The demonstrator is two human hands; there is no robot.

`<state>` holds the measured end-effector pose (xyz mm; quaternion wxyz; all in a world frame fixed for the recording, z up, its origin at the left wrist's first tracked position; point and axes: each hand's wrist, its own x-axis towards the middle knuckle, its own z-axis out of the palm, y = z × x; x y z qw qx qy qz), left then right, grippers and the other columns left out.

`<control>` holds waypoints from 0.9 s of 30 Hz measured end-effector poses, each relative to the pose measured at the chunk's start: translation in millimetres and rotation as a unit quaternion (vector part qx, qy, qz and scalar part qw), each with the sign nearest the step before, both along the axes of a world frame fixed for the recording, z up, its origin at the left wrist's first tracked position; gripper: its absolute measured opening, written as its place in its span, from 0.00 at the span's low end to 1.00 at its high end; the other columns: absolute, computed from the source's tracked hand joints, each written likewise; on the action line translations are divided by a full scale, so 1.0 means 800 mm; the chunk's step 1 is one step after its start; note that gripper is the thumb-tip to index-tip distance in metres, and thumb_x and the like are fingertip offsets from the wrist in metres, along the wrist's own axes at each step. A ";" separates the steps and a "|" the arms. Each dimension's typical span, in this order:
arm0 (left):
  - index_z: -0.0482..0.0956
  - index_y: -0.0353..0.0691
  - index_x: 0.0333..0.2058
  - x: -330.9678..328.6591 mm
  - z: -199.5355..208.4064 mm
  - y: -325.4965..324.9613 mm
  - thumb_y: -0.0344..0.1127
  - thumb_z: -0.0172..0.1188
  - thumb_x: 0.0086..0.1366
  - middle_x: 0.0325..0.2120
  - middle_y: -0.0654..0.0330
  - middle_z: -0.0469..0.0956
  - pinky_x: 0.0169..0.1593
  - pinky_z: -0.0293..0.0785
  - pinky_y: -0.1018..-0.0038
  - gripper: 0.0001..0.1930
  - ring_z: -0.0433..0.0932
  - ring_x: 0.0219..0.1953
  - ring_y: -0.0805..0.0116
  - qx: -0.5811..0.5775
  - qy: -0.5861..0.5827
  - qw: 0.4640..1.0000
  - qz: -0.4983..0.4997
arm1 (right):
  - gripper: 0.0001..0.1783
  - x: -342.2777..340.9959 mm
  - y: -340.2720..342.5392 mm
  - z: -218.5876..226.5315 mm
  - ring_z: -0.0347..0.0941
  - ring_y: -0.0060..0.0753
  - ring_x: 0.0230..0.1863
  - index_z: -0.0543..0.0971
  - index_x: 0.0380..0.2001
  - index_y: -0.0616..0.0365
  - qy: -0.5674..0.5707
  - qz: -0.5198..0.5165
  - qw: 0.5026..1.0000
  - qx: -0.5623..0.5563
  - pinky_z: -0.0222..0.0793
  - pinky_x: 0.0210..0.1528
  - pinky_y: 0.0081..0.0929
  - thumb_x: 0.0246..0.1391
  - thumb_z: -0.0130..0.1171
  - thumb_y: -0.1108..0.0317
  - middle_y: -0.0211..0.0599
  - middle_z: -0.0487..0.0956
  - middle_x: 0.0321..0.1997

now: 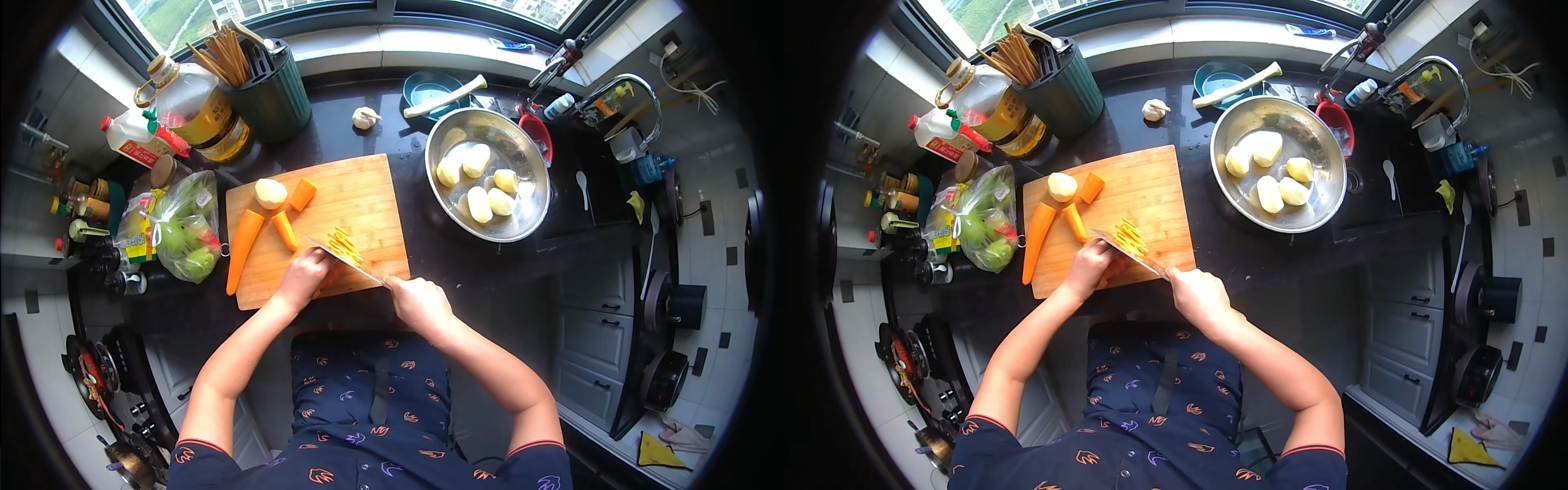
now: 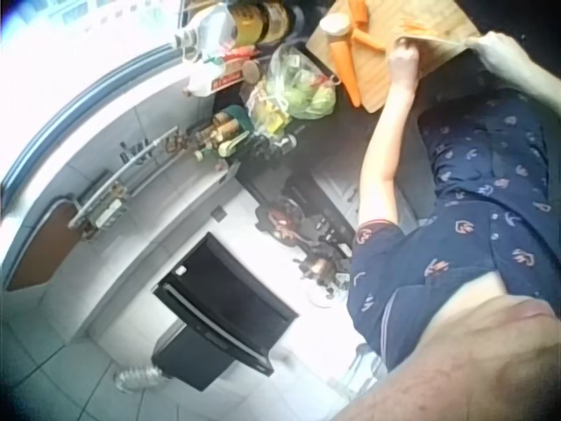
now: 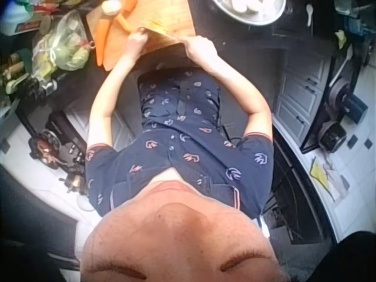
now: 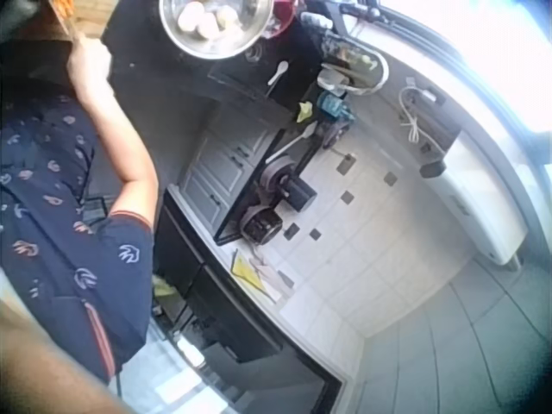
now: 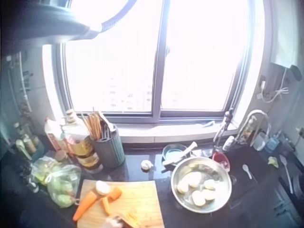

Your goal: The person slices a carrot into thin strips on a wooden cutting board using a large knife. The person holds the carrot steady with one hand while making repetitive slicing motions with the other. A bowl of peeled potatoes is visible nearby on the counter.

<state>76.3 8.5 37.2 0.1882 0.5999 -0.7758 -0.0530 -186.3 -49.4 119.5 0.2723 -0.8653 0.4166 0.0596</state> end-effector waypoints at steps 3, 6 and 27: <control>0.83 0.44 0.37 0.000 -0.005 0.003 0.30 0.65 0.52 0.34 0.58 0.80 0.40 0.82 0.66 0.11 0.81 0.40 0.58 0.015 0.001 1.000 0.001 | 0.10 0.011 0.003 -0.027 0.81 0.58 0.28 0.80 0.41 0.55 0.003 -0.008 1.000 -0.014 0.78 0.32 0.51 0.61 0.52 0.69 0.54 0.81 0.24; 0.83 0.44 0.34 0.005 -0.013 0.003 0.29 0.62 0.49 0.34 0.58 0.79 0.42 0.82 0.65 0.11 0.81 0.42 0.57 0.033 -0.007 0.999 0.001 | 0.08 0.022 0.005 -0.034 0.82 0.58 0.29 0.79 0.39 0.55 -0.003 -0.019 1.000 -0.016 0.78 0.33 0.51 0.60 0.51 0.69 0.54 0.81 0.24; 0.83 0.46 0.32 -0.001 -0.001 0.002 0.33 0.67 0.53 0.29 0.62 0.79 0.37 0.82 0.68 0.06 0.81 0.38 0.62 -0.036 -0.009 0.999 0.006 | 0.12 0.015 0.000 -0.017 0.81 0.58 0.27 0.80 0.47 0.54 0.016 0.007 1.000 -0.012 0.78 0.31 0.51 0.62 0.53 0.68 0.53 0.81 0.24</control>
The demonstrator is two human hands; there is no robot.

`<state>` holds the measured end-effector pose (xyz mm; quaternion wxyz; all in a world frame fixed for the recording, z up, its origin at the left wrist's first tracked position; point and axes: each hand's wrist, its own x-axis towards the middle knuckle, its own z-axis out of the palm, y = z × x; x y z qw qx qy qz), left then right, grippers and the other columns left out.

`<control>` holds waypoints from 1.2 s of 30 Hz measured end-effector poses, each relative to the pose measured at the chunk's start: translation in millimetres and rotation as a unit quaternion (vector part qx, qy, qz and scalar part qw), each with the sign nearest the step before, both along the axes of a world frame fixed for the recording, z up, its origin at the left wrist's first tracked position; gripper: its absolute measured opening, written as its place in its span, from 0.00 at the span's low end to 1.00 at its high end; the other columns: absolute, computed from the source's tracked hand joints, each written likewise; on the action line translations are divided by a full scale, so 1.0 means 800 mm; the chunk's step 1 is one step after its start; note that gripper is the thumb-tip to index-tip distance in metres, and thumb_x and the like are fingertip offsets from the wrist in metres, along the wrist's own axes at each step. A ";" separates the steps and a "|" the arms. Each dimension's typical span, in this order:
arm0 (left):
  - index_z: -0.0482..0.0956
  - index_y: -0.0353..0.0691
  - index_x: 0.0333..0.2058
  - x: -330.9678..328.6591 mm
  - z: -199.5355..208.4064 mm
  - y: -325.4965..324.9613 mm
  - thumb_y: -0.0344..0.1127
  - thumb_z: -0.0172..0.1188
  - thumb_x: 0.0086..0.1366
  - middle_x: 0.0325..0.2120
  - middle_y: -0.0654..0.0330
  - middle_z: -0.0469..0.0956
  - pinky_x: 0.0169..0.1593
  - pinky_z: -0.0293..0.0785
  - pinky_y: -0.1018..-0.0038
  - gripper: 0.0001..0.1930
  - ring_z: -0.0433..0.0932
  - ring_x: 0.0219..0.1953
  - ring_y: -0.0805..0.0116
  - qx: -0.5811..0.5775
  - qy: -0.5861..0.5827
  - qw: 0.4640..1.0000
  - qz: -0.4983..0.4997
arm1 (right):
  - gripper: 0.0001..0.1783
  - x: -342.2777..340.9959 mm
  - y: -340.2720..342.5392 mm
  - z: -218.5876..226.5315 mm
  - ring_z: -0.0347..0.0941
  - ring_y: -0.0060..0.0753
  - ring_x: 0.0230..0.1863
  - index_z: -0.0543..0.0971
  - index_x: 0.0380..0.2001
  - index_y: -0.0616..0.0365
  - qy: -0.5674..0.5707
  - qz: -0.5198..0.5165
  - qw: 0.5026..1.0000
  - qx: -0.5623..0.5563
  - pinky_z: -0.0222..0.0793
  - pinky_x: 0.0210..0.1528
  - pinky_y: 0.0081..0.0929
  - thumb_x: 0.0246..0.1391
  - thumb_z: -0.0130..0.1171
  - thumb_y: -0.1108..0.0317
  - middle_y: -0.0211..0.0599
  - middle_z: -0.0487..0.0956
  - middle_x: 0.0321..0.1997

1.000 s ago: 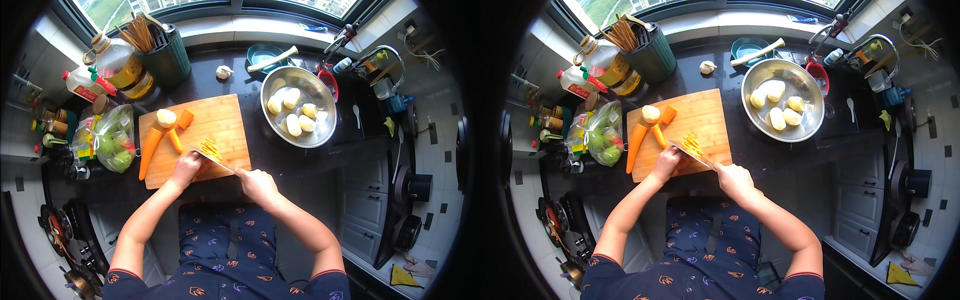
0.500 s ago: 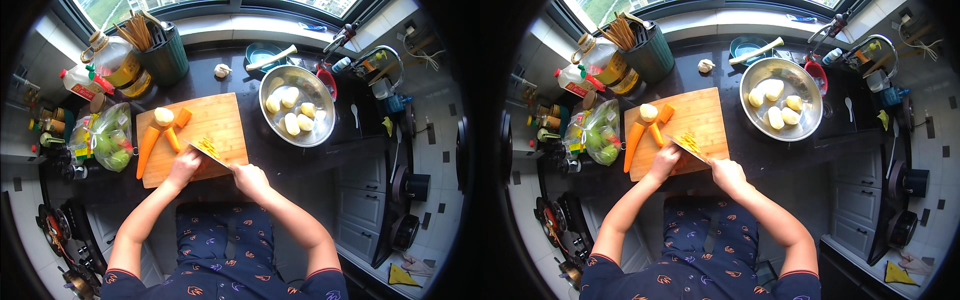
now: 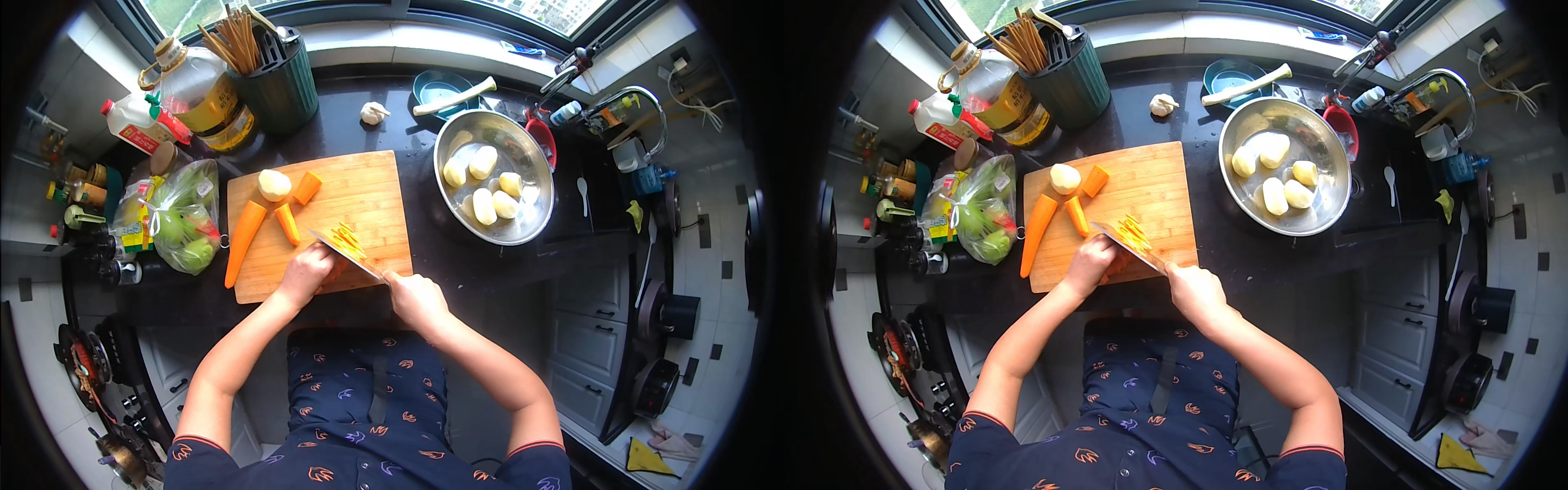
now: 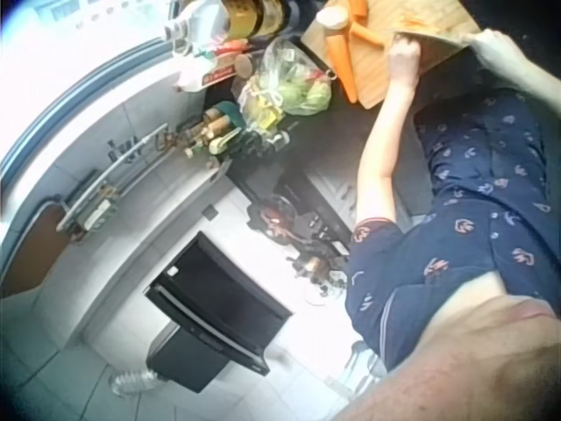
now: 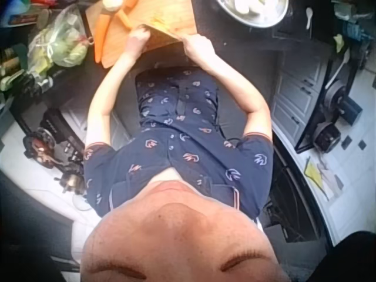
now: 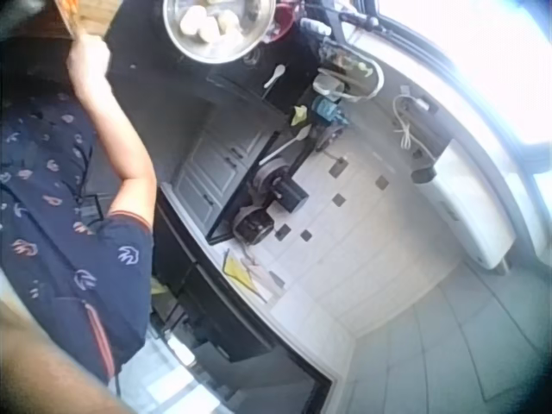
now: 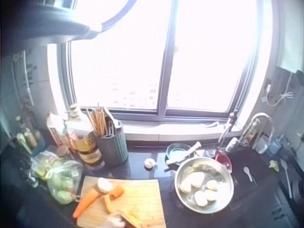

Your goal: The person slices a carrot into thin strips on a wooden cutting board using a large knife. The person holds the carrot steady with one hand while making repetitive slicing motions with the other. A bowl of peeled potatoes is visible nearby on the counter.

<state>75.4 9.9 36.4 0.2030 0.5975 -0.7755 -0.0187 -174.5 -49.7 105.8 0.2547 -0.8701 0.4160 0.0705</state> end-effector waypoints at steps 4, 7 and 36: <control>0.82 0.45 0.31 0.001 -0.004 0.001 0.33 0.68 0.53 0.31 0.63 0.80 0.38 0.82 0.69 0.06 0.81 0.40 0.63 0.021 -0.001 1.000 0.002 | 0.06 0.002 0.002 -0.011 0.82 0.58 0.27 0.78 0.38 0.56 -0.027 -0.011 0.999 -0.021 0.79 0.31 0.51 0.60 0.52 0.70 0.54 0.81 0.23; 0.83 0.45 0.31 -0.001 0.002 -0.001 0.34 0.68 0.52 0.31 0.63 0.80 0.38 0.82 0.69 0.07 0.81 0.40 0.63 0.001 0.001 1.000 0.006 | 0.09 0.000 0.000 -0.010 0.81 0.58 0.28 0.79 0.42 0.54 -0.034 -0.010 0.999 -0.020 0.78 0.31 0.51 0.61 0.52 0.69 0.54 0.81 0.24; 0.82 0.43 0.33 0.005 0.003 0.000 0.30 0.65 0.52 0.32 0.60 0.80 0.40 0.82 0.67 0.08 0.81 0.42 0.59 0.055 0.026 0.998 -0.007 | 0.14 0.002 -0.001 -0.018 0.81 0.56 0.27 0.80 0.49 0.52 -0.005 -0.006 1.000 -0.011 0.78 0.31 0.50 0.61 0.54 0.67 0.53 0.81 0.24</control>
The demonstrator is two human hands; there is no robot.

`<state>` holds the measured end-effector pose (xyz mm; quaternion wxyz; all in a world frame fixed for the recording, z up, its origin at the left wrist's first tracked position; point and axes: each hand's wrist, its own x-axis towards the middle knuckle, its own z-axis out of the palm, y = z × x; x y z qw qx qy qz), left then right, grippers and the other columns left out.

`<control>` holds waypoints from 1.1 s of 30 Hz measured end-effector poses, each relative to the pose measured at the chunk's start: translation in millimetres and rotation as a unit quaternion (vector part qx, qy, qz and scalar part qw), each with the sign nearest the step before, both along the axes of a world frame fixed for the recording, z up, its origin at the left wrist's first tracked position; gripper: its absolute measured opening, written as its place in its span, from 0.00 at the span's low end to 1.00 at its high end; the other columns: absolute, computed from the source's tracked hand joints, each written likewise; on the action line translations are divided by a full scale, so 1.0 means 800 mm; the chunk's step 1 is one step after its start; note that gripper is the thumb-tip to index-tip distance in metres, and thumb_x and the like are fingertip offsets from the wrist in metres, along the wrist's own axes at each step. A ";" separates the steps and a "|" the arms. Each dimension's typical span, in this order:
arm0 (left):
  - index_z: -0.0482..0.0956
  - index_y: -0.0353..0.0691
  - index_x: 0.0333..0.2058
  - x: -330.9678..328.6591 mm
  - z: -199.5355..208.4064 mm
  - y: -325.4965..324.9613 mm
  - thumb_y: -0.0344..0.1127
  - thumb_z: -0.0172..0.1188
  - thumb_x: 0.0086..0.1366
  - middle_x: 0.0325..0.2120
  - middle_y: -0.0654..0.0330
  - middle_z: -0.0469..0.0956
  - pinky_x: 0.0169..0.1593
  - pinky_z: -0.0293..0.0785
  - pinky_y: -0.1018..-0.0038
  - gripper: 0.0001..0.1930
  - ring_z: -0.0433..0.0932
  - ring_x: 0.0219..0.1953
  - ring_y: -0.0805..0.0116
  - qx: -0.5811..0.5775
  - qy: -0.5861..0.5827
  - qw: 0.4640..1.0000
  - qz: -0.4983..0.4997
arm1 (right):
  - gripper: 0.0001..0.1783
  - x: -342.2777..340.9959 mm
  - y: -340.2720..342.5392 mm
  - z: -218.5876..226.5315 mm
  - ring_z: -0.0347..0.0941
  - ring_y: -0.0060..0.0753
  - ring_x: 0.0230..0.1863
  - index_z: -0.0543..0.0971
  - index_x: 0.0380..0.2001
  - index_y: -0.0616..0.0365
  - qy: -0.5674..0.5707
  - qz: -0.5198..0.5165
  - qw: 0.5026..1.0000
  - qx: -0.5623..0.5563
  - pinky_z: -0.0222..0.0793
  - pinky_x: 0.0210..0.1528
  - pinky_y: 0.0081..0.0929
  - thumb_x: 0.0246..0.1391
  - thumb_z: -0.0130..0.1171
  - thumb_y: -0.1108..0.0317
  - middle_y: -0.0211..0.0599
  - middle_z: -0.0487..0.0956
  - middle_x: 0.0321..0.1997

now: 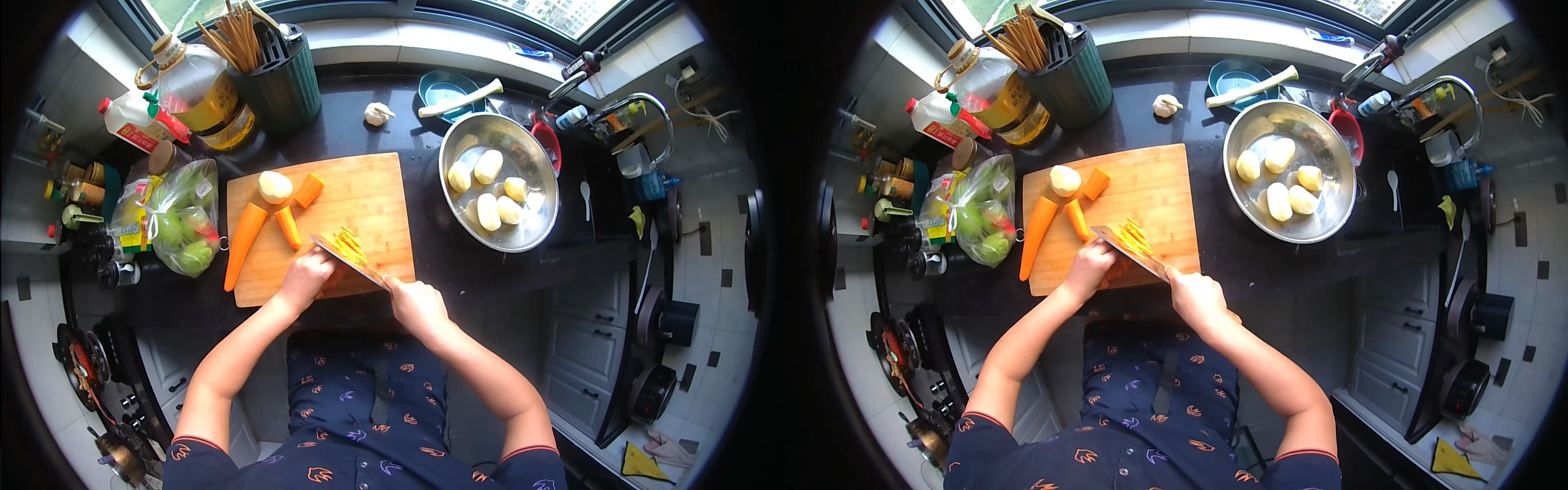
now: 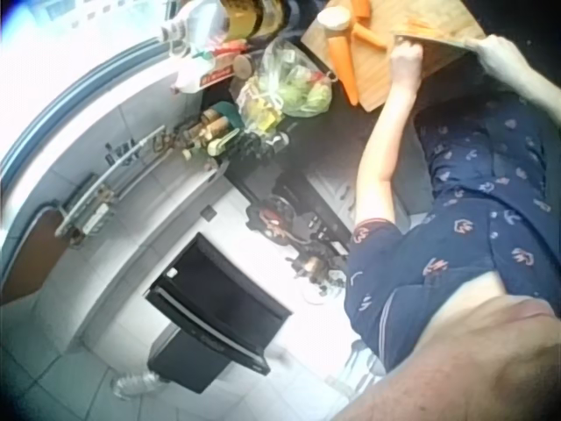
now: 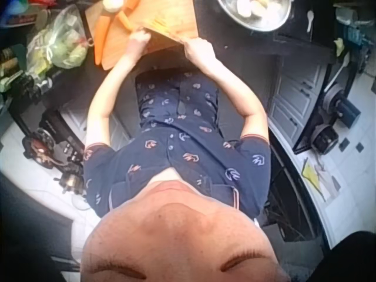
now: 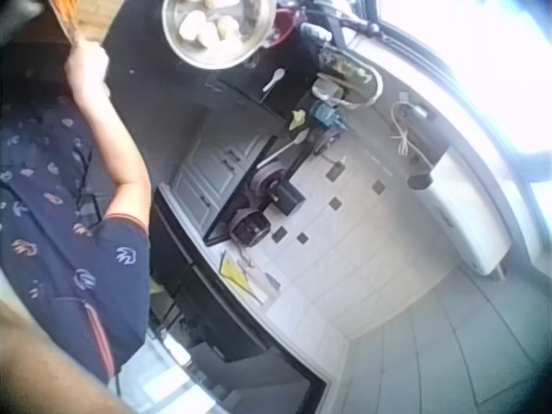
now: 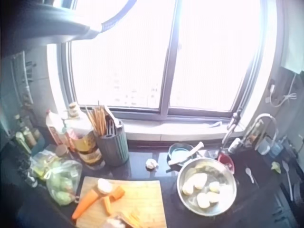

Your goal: The person slices a carrot into thin strips on a wooden cutting board using a large knife. The person holds the carrot steady with one hand while making repetitive slicing motions with the other. A bowl of peeled potatoes is visible nearby on the counter.

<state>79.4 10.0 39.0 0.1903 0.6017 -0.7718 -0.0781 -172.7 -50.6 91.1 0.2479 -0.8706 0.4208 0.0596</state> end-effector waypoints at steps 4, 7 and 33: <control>0.83 0.43 0.33 0.004 -0.016 0.001 0.29 0.65 0.50 0.32 0.59 0.81 0.40 0.82 0.67 0.09 0.81 0.42 0.59 0.000 0.015 1.000 0.014 | 0.15 -0.001 -0.002 0.016 0.81 0.56 0.27 0.80 0.50 0.51 -0.004 0.010 1.000 0.006 0.78 0.31 0.49 0.61 0.55 0.67 0.52 0.81 0.24; 0.83 0.44 0.34 -0.002 -0.007 -0.001 0.28 0.64 0.49 0.32 0.60 0.80 0.39 0.82 0.67 0.11 0.81 0.42 0.59 -0.014 0.044 0.999 0.029 | 0.15 -0.006 -0.002 0.034 0.81 0.56 0.27 0.80 0.50 0.52 -0.017 0.000 1.000 0.021 0.78 0.30 0.49 0.61 0.55 0.67 0.52 0.81 0.24; 0.86 0.47 0.43 -0.001 -0.002 -0.001 0.31 0.64 0.53 0.38 0.62 0.82 0.40 0.83 0.68 0.16 0.81 0.45 0.60 0.000 0.021 1.000 0.014 | 0.07 -0.020 -0.003 0.053 0.81 0.55 0.25 0.78 0.38 0.56 -0.030 0.004 0.999 0.016 0.78 0.28 0.49 0.60 0.52 0.71 0.51 0.79 0.20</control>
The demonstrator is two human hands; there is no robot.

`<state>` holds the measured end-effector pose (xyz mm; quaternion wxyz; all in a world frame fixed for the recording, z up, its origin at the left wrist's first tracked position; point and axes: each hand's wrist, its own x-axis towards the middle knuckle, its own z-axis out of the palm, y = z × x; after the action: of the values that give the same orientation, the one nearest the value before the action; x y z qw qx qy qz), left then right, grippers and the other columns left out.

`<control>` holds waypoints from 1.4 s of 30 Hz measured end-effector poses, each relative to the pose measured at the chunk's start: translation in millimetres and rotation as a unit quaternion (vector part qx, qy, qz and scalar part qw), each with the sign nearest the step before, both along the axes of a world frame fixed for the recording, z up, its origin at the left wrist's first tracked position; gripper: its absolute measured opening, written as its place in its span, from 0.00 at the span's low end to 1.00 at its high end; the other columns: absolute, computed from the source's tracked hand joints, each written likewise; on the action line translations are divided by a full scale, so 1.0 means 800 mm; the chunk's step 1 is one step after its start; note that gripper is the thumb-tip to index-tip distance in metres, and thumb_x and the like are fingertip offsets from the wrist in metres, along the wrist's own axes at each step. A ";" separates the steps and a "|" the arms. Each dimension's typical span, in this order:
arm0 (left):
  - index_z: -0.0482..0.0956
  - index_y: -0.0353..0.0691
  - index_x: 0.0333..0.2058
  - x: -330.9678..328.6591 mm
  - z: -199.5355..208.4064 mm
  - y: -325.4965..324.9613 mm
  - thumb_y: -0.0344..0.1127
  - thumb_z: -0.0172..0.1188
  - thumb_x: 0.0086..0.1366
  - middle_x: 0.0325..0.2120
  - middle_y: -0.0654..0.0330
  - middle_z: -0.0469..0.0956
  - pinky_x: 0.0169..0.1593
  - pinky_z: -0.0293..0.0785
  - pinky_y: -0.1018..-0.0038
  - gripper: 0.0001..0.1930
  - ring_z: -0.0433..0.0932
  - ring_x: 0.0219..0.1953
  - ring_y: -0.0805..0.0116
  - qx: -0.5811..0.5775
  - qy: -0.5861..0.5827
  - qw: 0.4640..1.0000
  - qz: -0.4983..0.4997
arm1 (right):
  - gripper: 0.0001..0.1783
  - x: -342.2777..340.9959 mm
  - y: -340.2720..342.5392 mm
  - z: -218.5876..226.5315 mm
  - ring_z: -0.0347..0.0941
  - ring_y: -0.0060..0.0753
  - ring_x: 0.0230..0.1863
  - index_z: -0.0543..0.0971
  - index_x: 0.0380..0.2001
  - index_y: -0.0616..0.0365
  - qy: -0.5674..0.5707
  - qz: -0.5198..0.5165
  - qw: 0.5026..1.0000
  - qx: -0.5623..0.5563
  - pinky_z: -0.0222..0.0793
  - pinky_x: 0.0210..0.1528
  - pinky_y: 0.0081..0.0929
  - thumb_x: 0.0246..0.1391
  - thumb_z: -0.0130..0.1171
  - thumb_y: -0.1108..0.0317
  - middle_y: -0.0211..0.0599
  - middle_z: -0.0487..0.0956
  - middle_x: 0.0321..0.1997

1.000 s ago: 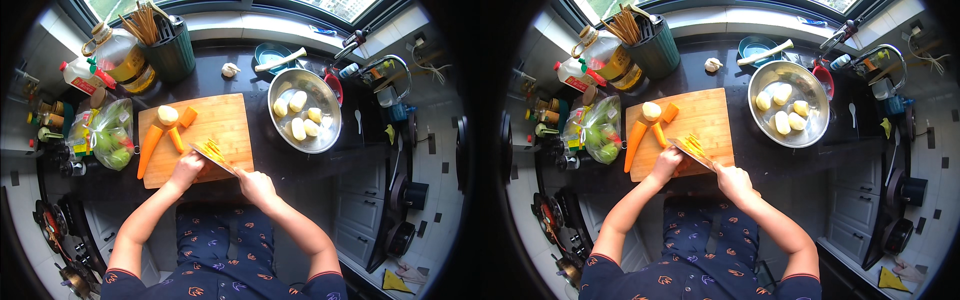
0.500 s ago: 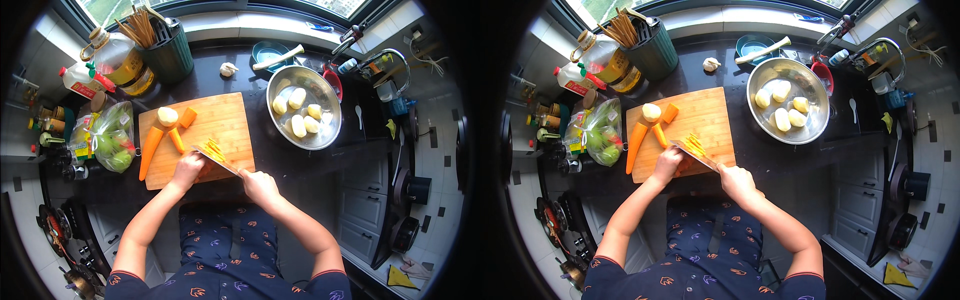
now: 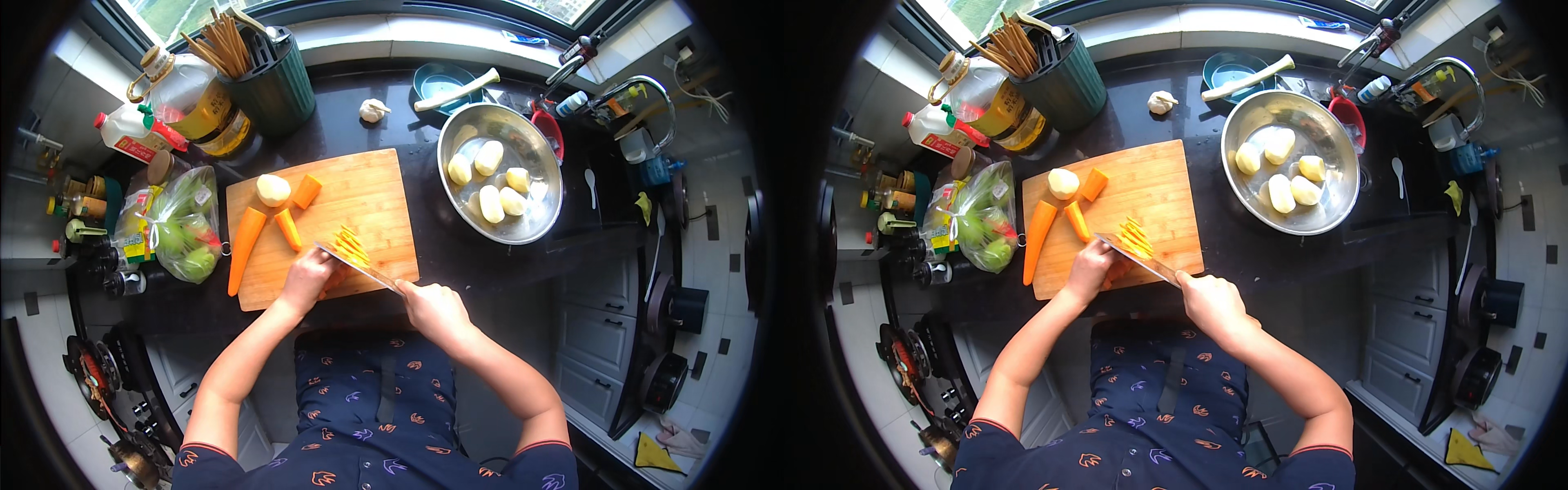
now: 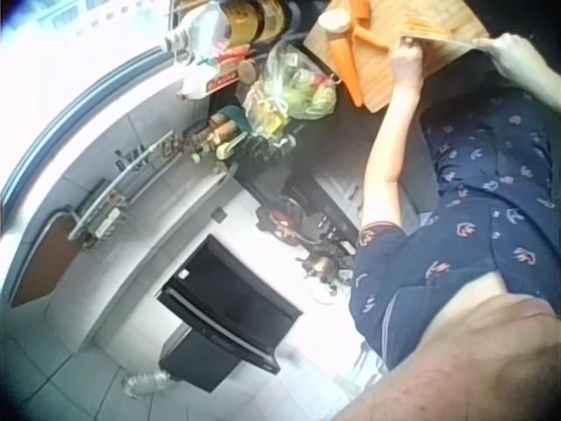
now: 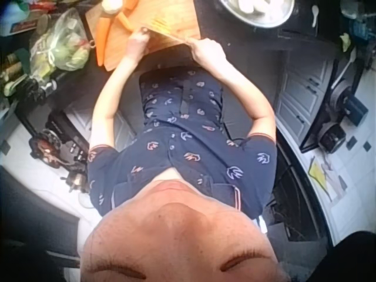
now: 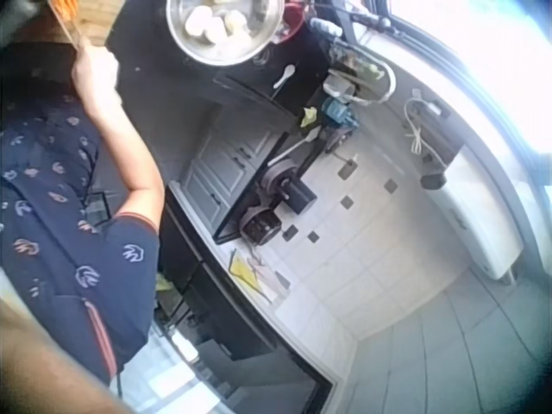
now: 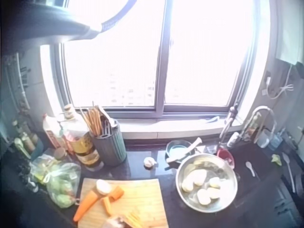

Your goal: The person slices a carrot into thin strips on a wooden cutting board using a large knife. The person holds the carrot steady with one hand while making repetitive slicing motions with the other. A bowl of peeled potatoes is visible nearby on the counter.

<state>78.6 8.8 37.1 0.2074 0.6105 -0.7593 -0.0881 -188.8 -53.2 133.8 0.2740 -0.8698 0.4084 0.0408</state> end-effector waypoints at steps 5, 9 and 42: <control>0.85 0.47 0.41 -0.003 0.002 -0.002 0.29 0.64 0.51 0.37 0.61 0.82 0.41 0.82 0.68 0.15 0.81 0.45 0.59 -0.026 0.001 1.000 0.002 | 0.06 0.000 0.001 -0.006 0.81 0.56 0.25 0.77 0.36 0.57 0.000 0.000 1.000 0.002 0.78 0.28 0.49 0.59 0.52 0.71 0.52 0.80 0.20; 0.83 0.45 0.35 0.003 -0.005 0.000 0.28 0.65 0.49 0.35 0.60 0.81 0.41 0.82 0.68 0.12 0.81 0.44 0.59 0.014 -0.005 1.000 -0.005 | 0.06 0.019 0.005 -0.046 0.82 0.55 0.26 0.77 0.35 0.56 0.005 -0.009 1.000 -0.014 0.78 0.29 0.49 0.59 0.52 0.71 0.52 0.80 0.21; 0.81 0.46 0.31 0.000 -0.003 0.001 0.30 0.64 0.50 0.32 0.63 0.79 0.36 0.82 0.68 0.08 0.82 0.38 0.62 -0.021 -0.055 0.998 0.021 | 0.11 0.012 0.001 -0.027 0.81 0.58 0.28 0.81 0.45 0.54 0.008 -0.012 1.000 0.007 0.78 0.31 0.51 0.62 0.53 0.67 0.53 0.81 0.24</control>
<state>78.6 9.8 34.7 0.1802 0.6253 -0.7585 -0.0338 -178.9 -52.3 112.3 0.2771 -0.8625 0.4209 0.0469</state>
